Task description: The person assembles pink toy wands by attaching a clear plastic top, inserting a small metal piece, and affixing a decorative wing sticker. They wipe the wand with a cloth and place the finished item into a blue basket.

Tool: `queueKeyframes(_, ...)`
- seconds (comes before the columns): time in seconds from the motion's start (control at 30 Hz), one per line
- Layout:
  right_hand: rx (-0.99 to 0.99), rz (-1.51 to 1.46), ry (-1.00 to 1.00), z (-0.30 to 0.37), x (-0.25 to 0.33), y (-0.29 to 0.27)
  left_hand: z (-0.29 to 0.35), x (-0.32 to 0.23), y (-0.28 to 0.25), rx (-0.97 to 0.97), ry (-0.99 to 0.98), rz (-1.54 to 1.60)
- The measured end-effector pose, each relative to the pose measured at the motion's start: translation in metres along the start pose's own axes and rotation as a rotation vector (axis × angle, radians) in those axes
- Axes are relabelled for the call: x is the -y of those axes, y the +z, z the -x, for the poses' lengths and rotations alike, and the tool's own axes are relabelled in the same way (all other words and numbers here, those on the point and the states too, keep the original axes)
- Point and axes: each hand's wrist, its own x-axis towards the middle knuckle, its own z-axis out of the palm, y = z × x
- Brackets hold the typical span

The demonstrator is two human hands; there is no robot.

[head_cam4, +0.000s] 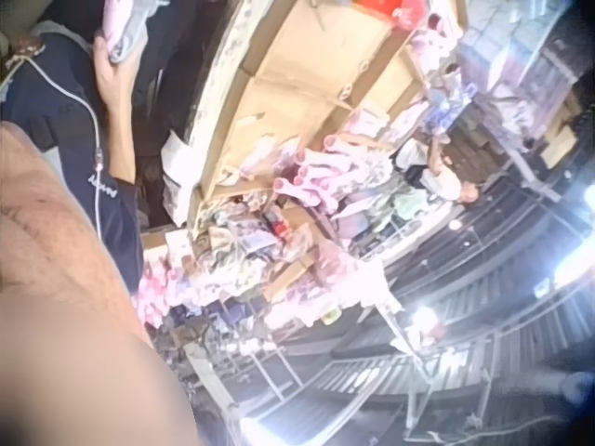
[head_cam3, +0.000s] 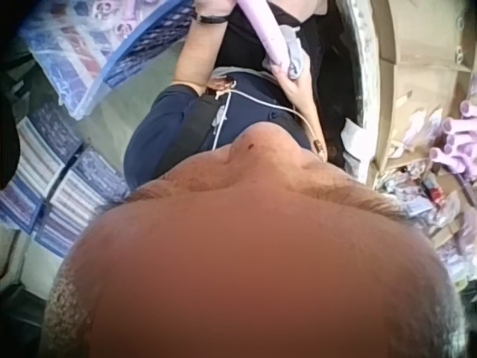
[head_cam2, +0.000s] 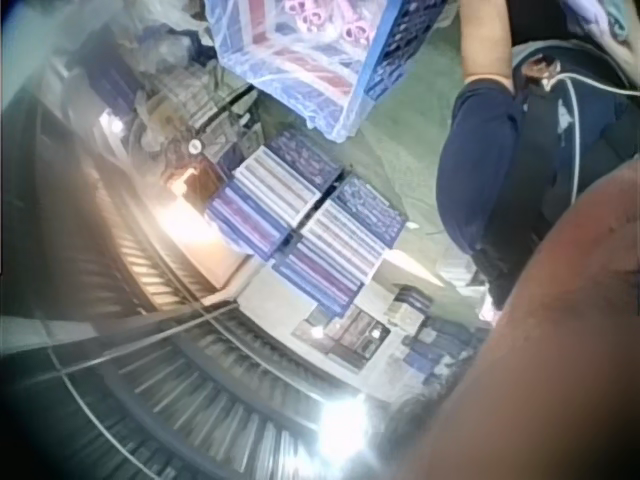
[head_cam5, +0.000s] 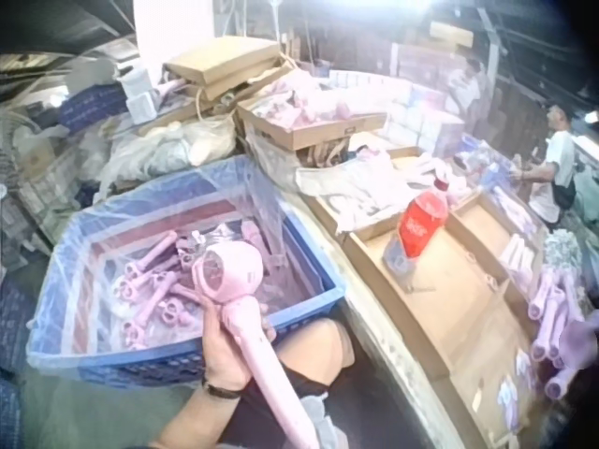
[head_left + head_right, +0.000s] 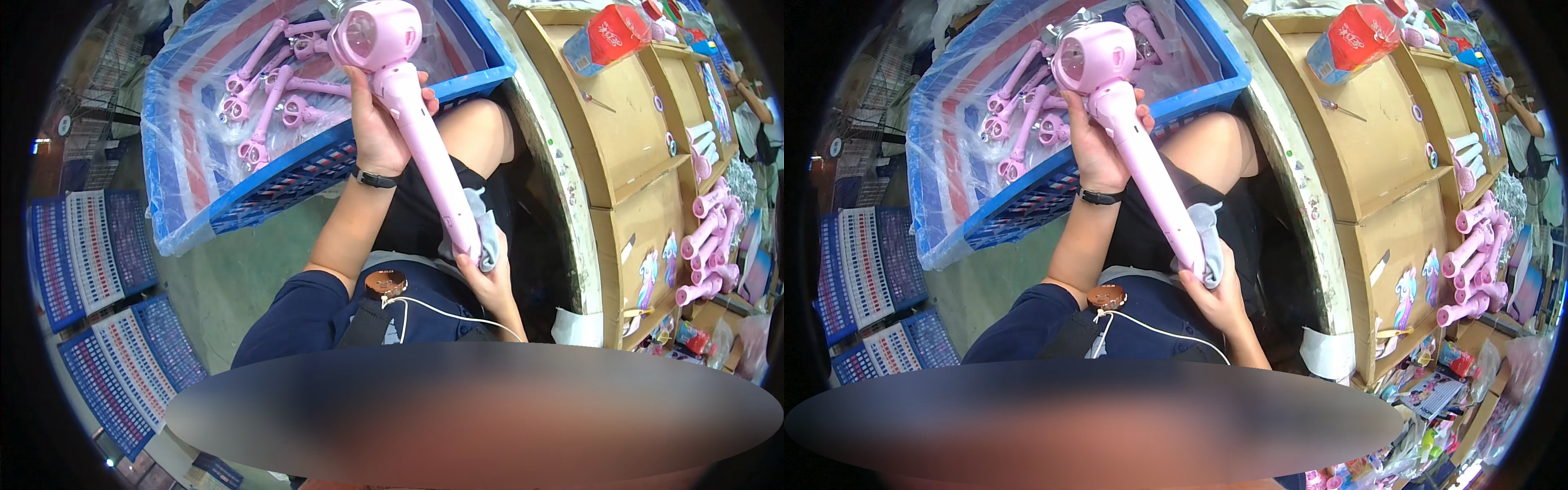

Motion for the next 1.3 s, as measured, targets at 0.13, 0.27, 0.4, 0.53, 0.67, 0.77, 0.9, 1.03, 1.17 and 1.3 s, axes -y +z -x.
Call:
queueKeyframes(0.13,0.110,-0.191,0.063,0.002,-0.005,-0.007,-0.004,-0.004,-0.004,0.254,-0.090,0.030)
queueKeyframes(0.27,0.089,-0.245,0.274,0.005,-0.012,-0.016,-0.012,-0.008,-0.004,0.265,-0.271,-0.045)
queueKeyframes(0.4,-0.397,-0.591,0.175,-0.004,-0.013,-0.026,-0.018,-0.007,0.000,0.342,-0.545,-0.254)
queueKeyframes(0.53,-0.550,-0.456,-0.067,-0.010,-0.010,-0.031,-0.013,0.005,0.003,0.396,-0.811,-0.073)
queueKeyframes(0.67,-0.561,-0.408,-0.129,-0.008,-0.014,-0.027,-0.002,0.019,-0.002,0.367,-0.825,0.139)
queueKeyframes(0.77,-0.517,-0.379,-0.040,-0.005,-0.020,-0.023,-0.004,0.027,-0.008,0.442,-0.788,0.350)
queueKeyframes(0.9,-0.486,-0.407,0.009,-0.003,-0.024,-0.021,-0.018,0.021,-0.017,0.439,-0.642,0.450)
queueKeyframes(1.03,-0.553,-0.407,0.029,-0.004,-0.023,-0.019,-0.038,0.000,-0.025,0.329,-0.383,0.345)
queueKeyframes(1.17,-0.547,-0.398,0.044,-0.004,-0.025,-0.018,-0.047,-0.009,-0.027,0.279,-0.262,0.356)
queueKeyframes(1.3,-0.546,-0.392,0.041,-0.003,-0.031,-0.016,-0.043,-0.005,-0.026,0.273,-0.272,0.304)
